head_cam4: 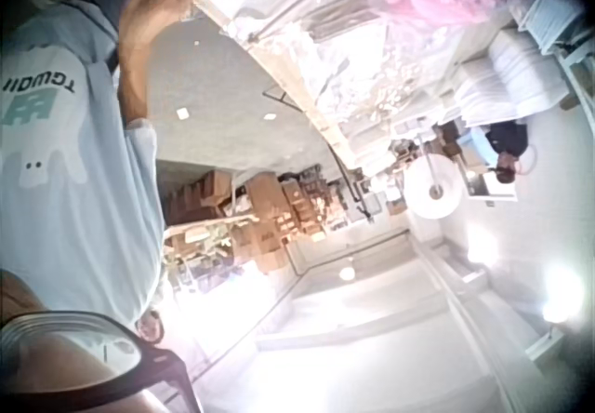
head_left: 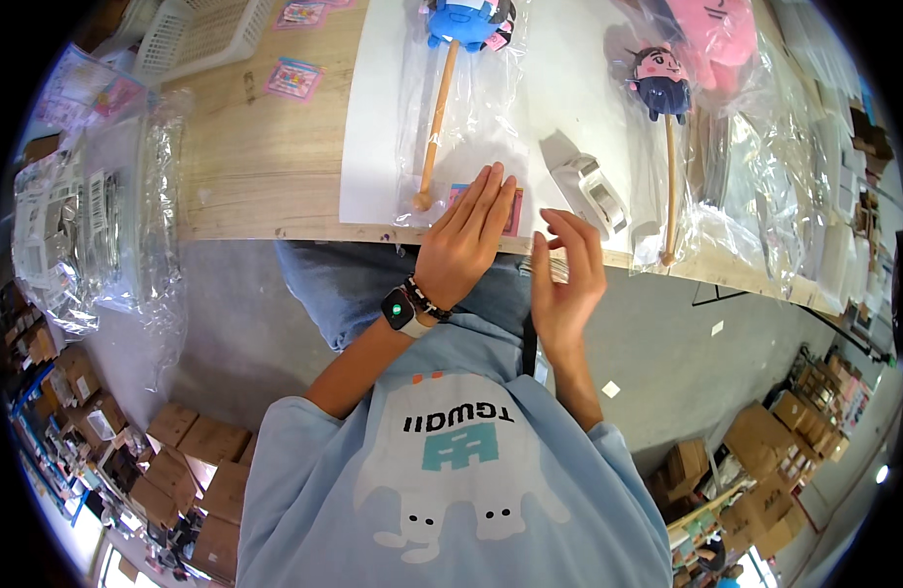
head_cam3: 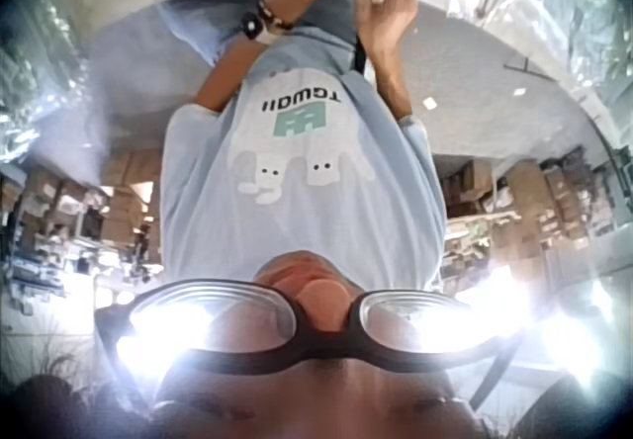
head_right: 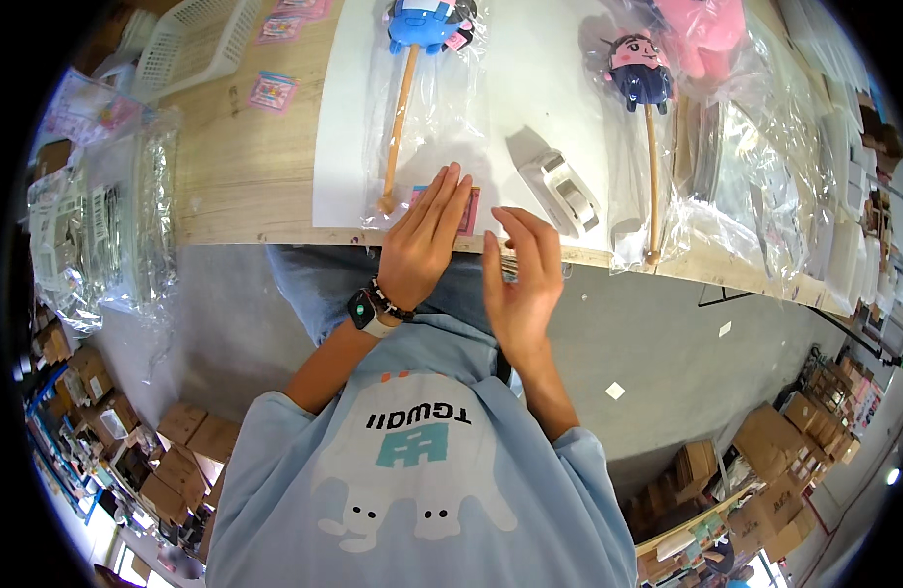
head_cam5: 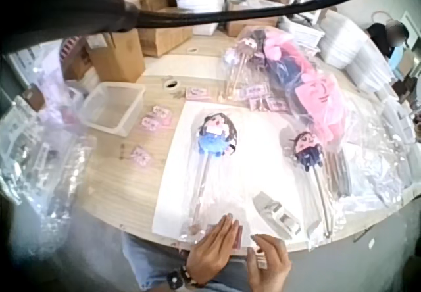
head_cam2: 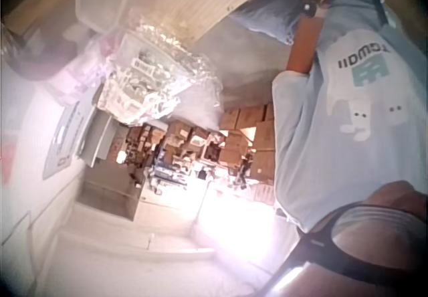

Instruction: The person packs small plush toys attached to wooden sticks into clear plastic bags. They place a small pink card inside each bag, seal the opening with a tape dispenser, and then affix a white shipping label to the outside of the package. The finished items are stacked on the table.

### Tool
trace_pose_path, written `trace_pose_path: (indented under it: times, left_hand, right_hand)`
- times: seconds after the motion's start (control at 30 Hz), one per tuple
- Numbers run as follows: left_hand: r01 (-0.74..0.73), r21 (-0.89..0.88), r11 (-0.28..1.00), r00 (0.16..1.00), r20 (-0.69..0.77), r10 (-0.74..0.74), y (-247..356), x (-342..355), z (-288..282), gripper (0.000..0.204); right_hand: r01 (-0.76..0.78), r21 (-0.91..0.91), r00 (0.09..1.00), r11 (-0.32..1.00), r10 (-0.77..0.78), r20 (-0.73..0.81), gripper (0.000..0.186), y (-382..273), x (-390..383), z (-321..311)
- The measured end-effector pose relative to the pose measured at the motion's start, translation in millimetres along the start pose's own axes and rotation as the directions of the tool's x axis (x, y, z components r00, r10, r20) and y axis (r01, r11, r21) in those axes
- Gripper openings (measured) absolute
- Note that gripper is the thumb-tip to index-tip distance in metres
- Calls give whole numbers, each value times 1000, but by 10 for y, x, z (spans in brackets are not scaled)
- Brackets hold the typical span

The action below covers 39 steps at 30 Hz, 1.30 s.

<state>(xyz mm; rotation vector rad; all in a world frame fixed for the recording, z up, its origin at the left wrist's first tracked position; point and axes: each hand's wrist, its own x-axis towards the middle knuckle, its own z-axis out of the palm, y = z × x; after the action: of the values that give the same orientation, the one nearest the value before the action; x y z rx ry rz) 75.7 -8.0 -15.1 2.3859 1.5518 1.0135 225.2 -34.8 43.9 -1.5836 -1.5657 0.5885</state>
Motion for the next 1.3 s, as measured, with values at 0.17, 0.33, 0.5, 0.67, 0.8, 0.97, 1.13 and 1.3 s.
trace_pose_path:
  times: [0.17,0.33,0.5,0.67,0.8,0.97,1.13,1.3]
  left_hand:
    - [21,-1,1000,1000,18,-21,42,-57,80,52]
    - [24,-5,1000,999,47,-24,30,-89,98,53]
    - [40,-57,998,997,71,-36,52,-109,100,56]
    - [-20,8,1000,992,128,19,-37,-153,-36,54]
    - [14,193,981,994,102,-34,-149,-267,-94,50]
    - [15,132,991,993,115,-30,-188,-316,15,51]
    - [35,53,998,954,295,-49,-134,-275,-191,58]
    - [222,-194,956,973,101,-206,-219,-69,-558,67]
  right_hand:
    - [2,-181,999,983,-9,-37,25,159,-99,230]
    - [-209,37,978,977,209,-1,22,156,-123,328]
    - [-505,334,859,796,500,109,22,130,-98,390]
    - [-570,497,810,655,548,208,26,427,-113,363]
    - [-592,587,785,552,560,264,28,375,-92,346]
    - [-658,610,729,441,575,371,33,270,-46,404]
    - [-652,605,736,456,572,362,35,393,-40,379]
    - [-579,682,764,446,589,263,34,375,-58,292]
